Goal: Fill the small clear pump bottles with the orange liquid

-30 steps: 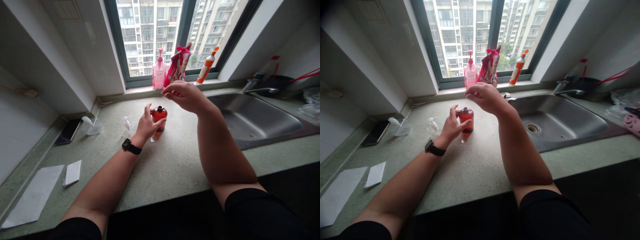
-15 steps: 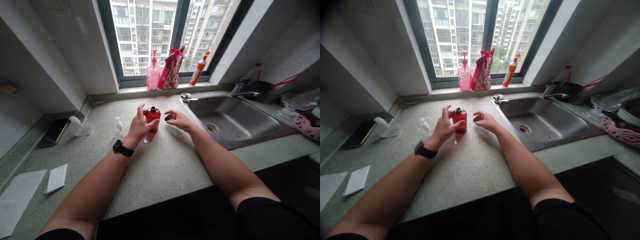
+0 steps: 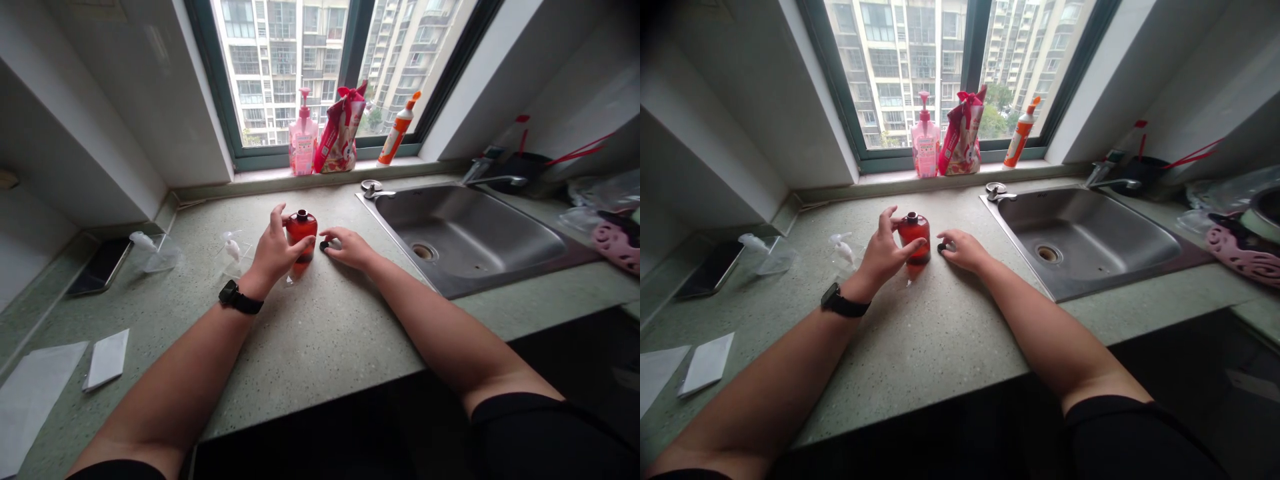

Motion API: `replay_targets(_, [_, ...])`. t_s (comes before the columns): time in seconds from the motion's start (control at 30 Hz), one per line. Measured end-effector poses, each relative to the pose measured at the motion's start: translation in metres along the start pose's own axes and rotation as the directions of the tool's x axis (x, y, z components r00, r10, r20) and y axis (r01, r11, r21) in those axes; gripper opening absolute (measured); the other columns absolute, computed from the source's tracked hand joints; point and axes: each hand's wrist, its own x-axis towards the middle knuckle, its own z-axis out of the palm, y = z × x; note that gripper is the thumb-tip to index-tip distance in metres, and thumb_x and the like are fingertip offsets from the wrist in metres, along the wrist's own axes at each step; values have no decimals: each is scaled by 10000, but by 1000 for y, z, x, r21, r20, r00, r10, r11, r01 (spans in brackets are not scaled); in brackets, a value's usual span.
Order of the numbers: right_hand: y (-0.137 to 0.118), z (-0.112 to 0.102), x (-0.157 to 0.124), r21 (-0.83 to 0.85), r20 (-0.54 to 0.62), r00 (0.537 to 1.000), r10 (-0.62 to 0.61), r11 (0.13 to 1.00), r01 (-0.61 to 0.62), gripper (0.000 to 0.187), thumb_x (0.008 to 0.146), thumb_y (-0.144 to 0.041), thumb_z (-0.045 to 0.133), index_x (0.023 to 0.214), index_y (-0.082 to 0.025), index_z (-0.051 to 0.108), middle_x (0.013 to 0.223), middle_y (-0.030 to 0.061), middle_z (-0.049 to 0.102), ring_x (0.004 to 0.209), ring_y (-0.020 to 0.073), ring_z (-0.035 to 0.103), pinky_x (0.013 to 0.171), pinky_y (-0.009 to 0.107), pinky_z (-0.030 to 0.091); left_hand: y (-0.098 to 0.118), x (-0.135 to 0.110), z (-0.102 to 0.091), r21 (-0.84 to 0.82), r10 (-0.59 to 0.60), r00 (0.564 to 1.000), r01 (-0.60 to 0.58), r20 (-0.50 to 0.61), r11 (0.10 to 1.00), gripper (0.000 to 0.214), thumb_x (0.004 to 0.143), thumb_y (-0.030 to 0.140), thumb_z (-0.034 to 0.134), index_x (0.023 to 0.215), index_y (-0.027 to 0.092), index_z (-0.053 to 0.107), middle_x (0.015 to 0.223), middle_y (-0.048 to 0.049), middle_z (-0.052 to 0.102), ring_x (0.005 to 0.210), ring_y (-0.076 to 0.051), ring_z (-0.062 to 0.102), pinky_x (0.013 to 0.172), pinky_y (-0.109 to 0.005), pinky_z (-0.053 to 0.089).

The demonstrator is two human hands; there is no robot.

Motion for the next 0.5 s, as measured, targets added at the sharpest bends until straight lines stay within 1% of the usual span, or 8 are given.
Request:
replay_targets(0.07, [0, 2, 0, -13, -6, 1000, -12, 1000, 12, 402, 825, -114, 741, 1202, -250, 776, 1077, 62, 796, 1040, 255, 746, 1024, 446, 589, 1, -2, 1, 9, 18, 1000, -18, 6, 1000, 928, 912, 465, 898, 1616, 233, 338, 1426, -206, 682, 1341, -381, 693, 1153, -592, 549])
replay_targets(0.17, [0, 5, 0, -19, -23, 1000, -16, 1000, 15, 431, 828, -135, 746, 1246, -240, 754, 1080, 69, 794, 1033, 256, 745, 1016, 452, 597, 2, -2, 1, 18, 60, 998, -60, 16, 998, 958, 903, 488, 902, 1630, 233, 333, 1545, -242, 598, 1445, -407, 621, 1201, -618, 509])
replay_targets(0.23, [1, 5, -1, -14, -36, 999, -13, 1000, 12, 495, 819, -166, 767, 1307, -234, 726, 1099, 78, 795, 1028, 260, 750, 1009, 464, 607, 6, 0, -2, 17, 103, 995, -103, 7, 994, 977, 895, 528, 902, 1634, 228, 338, 1594, -253, 548, 1468, -411, 596, 1217, -613, 497])
replay_targets(0.27, [1, 4, -1, -8, -44, 999, -11, 1000, 11, 534, 810, -179, 776, 1338, -229, 709, 1118, 86, 794, 1033, 264, 754, 1010, 471, 611, 10, 2, -8, 15, 132, 991, -132, -8, 991, 969, 902, 550, 890, 1634, 229, 343, 1600, -247, 541, 1461, -403, 601, 1218, -603, 499])
replay_targets(0.3, [2, 3, -2, -1, -55, 998, -8, 1000, 8, 569, 803, -189, 779, 1364, -224, 693, 1141, 96, 793, 1044, 269, 758, 1014, 479, 615, 17, 5, -16, 11, 166, 986, -166, -27, 986, 946, 919, 570, 869, 1634, 234, 348, 1598, -233, 545, 1445, -387, 612, 1215, -588, 505])
replay_targets(0.37, [3, -3, -2, 16, -90, 996, 1, 1000, 0, 610, 799, -203, 763, 1401, -210, 663, 1191, 121, 785, 1074, 281, 764, 1029, 500, 619, 36, 12, -41, 19, 255, 960, -254, -113, 967, 854, 968, 601, 809, 1623, 272, 372, 1605, -183, 551, 1436, -352, 616, 1202, -550, 522])
replay_targets(0.43, [4, -12, -2, 32, -145, 989, 17, 999, -13, 614, 817, -222, 725, 1424, -197, 638, 1224, 146, 772, 1094, 294, 763, 1039, 533, 621, 59, 16, -76, 60, 331, 916, -326, -225, 944, 733, 1004, 593, 772, 1588, 318, 424, 1575, -120, 580, 1419, -320, 624, 1178, -516, 540])
replay_targets(0.5, [3, -21, -2, 49, -216, 976, 35, 998, -25, 589, 852, -261, 687, 1434, -196, 620, 1231, 159, 764, 1094, 305, 762, 1032, 570, 625, 77, 16, -113, 102, 379, 856, -367, -353, 925, 571, 1056, 547, 713, 1535, 335, 486, 1504, -68, 617, 1395, -290, 631, 1160, -498, 549])
